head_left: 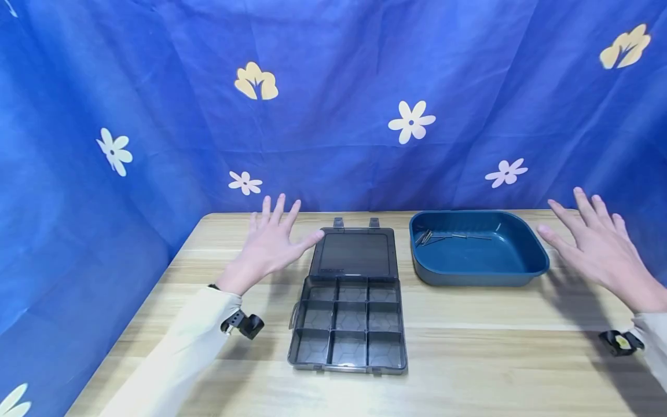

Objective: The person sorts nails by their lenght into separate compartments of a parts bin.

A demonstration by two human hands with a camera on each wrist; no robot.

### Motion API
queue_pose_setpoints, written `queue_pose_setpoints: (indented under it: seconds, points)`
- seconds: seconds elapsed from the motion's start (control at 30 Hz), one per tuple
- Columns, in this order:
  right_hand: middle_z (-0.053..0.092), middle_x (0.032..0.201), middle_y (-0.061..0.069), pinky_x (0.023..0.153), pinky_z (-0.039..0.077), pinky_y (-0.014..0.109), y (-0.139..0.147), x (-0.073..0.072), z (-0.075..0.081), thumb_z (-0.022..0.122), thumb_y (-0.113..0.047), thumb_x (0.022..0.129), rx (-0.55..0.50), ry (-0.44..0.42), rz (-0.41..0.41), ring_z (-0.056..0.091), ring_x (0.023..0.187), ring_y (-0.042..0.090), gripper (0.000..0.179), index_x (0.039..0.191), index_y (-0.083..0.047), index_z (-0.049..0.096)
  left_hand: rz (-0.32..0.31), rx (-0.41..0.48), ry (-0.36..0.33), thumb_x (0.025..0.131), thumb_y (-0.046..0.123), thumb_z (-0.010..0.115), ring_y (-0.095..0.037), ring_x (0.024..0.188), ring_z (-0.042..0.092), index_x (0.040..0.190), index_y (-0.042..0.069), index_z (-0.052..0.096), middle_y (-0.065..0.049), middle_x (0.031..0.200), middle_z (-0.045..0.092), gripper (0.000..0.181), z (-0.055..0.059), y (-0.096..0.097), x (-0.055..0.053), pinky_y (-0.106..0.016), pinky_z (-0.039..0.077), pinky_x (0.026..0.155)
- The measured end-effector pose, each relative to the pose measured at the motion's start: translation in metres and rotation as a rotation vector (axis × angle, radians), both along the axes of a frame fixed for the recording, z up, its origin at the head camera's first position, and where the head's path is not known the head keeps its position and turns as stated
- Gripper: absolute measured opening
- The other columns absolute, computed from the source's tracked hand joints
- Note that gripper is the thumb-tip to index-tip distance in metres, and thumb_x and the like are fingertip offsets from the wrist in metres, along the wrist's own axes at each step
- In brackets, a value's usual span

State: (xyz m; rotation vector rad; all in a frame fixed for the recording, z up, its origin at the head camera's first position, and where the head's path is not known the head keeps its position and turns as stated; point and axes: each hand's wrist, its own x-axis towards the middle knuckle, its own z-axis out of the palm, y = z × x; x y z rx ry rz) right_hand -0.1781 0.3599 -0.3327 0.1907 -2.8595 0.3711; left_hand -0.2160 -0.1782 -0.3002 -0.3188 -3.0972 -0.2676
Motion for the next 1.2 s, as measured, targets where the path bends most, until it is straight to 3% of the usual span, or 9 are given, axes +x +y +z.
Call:
queue_pose_setpoints:
  seconds: [0.27, 0.4, 0.57, 0.73, 1.2]
  points:
    - [0.004, 0.157, 0.028, 0.108, -0.003, 0.072, 0.002, 0.003, -0.008, 0.04, -0.041, 0.101, -0.04, 0.014, 0.023, -0.001, 0.143, 0.05, 0.063, 0.153, -0.007, 0.025, -0.134, 0.029, 0.018, 0.089, 0.075, 0.032, -0.035, 0.147, -0.008, 0.154, 0.003, 0.012, -0.018, 0.16, 0.0, 0.099, 0.0, 0.032, 0.006, -0.048, 0.003, 0.12]
    - [0.016, 0.154, 0.032, 0.108, 0.0, 0.072, 0.002, 0.004, -0.013, 0.038, -0.037, 0.103, -0.054, 0.02, 0.029, 0.01, 0.142, 0.05, 0.063, 0.15, 0.001, 0.024, -0.203, 0.036, 0.021, 0.093, 0.067, 0.034, -0.034, 0.148, -0.001, 0.151, -0.005, 0.013, -0.023, 0.159, 0.005, 0.095, -0.003, 0.047, 0.007, -0.043, 0.006, 0.121]
    - [0.027, 0.145, 0.039, 0.114, 0.004, 0.063, 0.002, 0.003, -0.02, 0.034, -0.027, 0.105, -0.069, 0.042, 0.083, 0.02, 0.139, 0.05, 0.057, 0.144, 0.015, 0.027, -0.283, 0.051, 0.0, 0.098, 0.058, 0.033, -0.033, 0.147, 0.001, 0.15, -0.007, 0.015, -0.024, 0.158, 0.006, 0.085, -0.008, 0.069, 0.009, -0.041, 0.005, 0.12]
    - [0.033, 0.141, 0.04, 0.117, 0.013, 0.053, -0.002, 0.009, -0.028, 0.035, -0.019, 0.105, -0.082, 0.065, 0.126, 0.028, 0.134, 0.054, 0.051, 0.139, 0.019, 0.033, -0.364, 0.015, -0.04, 0.102, 0.053, 0.028, -0.032, 0.147, 0.004, 0.15, -0.007, 0.017, -0.022, 0.158, 0.007, 0.078, -0.017, 0.099, 0.01, -0.041, 0.007, 0.119]
    - [0.036, 0.14, 0.04, 0.113, 0.021, 0.058, -0.018, 0.015, -0.047, 0.04, -0.019, 0.104, -0.091, 0.064, 0.137, 0.036, 0.128, 0.055, 0.05, 0.136, 0.019, 0.038, -0.535, -0.041, -0.098, 0.103, 0.048, 0.029, -0.03, 0.148, 0.01, 0.15, -0.004, 0.021, -0.02, 0.158, 0.015, 0.071, -0.042, 0.168, 0.021, -0.037, 0.013, 0.121]
